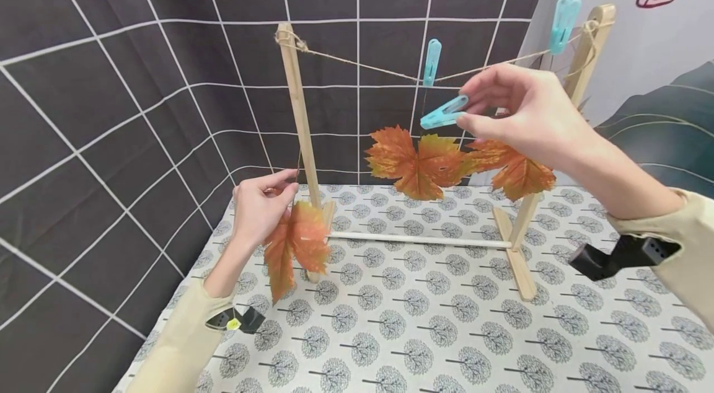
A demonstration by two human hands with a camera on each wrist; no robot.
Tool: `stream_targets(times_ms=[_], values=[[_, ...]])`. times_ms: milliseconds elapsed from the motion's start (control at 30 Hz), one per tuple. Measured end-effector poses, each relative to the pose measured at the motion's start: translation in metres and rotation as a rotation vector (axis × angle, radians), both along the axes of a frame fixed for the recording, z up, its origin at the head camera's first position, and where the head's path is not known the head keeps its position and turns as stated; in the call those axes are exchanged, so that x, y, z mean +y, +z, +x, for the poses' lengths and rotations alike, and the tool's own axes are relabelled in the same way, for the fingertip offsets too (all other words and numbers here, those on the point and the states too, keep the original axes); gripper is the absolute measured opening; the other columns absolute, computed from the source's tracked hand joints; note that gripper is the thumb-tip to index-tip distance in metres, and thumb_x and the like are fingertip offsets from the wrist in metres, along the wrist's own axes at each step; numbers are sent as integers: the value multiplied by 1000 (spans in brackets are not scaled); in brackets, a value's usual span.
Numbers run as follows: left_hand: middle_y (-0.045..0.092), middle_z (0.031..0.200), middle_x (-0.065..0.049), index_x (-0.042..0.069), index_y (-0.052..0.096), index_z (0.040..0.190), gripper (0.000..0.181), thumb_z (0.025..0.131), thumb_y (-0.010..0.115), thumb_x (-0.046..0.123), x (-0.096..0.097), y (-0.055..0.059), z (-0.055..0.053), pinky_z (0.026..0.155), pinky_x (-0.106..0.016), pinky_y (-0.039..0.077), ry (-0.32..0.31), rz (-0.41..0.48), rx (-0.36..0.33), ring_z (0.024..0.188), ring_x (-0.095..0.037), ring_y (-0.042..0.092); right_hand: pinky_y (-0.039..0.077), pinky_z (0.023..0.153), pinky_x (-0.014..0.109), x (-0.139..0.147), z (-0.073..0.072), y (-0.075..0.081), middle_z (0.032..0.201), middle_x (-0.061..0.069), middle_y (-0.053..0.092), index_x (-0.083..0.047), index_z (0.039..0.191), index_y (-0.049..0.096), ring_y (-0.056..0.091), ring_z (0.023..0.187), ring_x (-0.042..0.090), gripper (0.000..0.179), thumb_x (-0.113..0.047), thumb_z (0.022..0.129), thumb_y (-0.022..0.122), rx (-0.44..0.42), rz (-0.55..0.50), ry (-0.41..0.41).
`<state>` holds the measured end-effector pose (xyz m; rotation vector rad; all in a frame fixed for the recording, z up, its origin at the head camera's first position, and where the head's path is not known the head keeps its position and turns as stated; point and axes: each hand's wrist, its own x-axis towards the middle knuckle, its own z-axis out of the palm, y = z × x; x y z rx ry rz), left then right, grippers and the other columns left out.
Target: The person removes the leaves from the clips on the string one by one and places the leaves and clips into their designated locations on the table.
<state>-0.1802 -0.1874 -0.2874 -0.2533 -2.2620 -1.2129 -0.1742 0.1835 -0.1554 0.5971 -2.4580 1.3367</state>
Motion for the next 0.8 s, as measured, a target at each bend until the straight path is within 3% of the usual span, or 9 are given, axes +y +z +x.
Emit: stream_targets(times_ms=[200, 433, 633, 800], values=[[73, 73, -6, 6, 79, 108, 23, 86, 72, 4, -3, -4, 5, 61, -18, 41, 10, -42, -14, 42, -12, 61, 55, 69, 19, 13, 7, -15, 96, -5, 73, -8, 114, 65, 70, 86, 11, 33, -1, 84, 79, -22, -39, 19], [72, 71, -6, 5, 79, 105, 23, 83, 73, 0, -8, -8, 6, 50, -15, 40, -19, -91, 16, 41, -2, 56, 58, 68, 24, 24, 13, -31, 100, -1, 74, -7, 114, 65, 70, 88, 11, 33, 4, 85, 76, -52, -88, 51], [73, 76, -8, 5, 77, 110, 25, 86, 72, 2, -9, -12, 12, 44, -18, 40, -32, -118, -68, 41, -10, 58, 59, 65, 26, 35, 19, -47, 100, -2, 74, -7, 116, 64, 72, 80, 15, 32, 0, 87, 76, -92, -82, 26], [72, 73, -4, 6, 78, 110, 26, 86, 71, 3, -10, -15, 13, 45, -20, 40, -24, -158, -106, 40, -8, 56, 58, 66, 27, 46, 24, -62, 99, -3, 74, -8, 117, 64, 73, 78, 18, 33, -1, 87, 76, -119, -76, -20]])
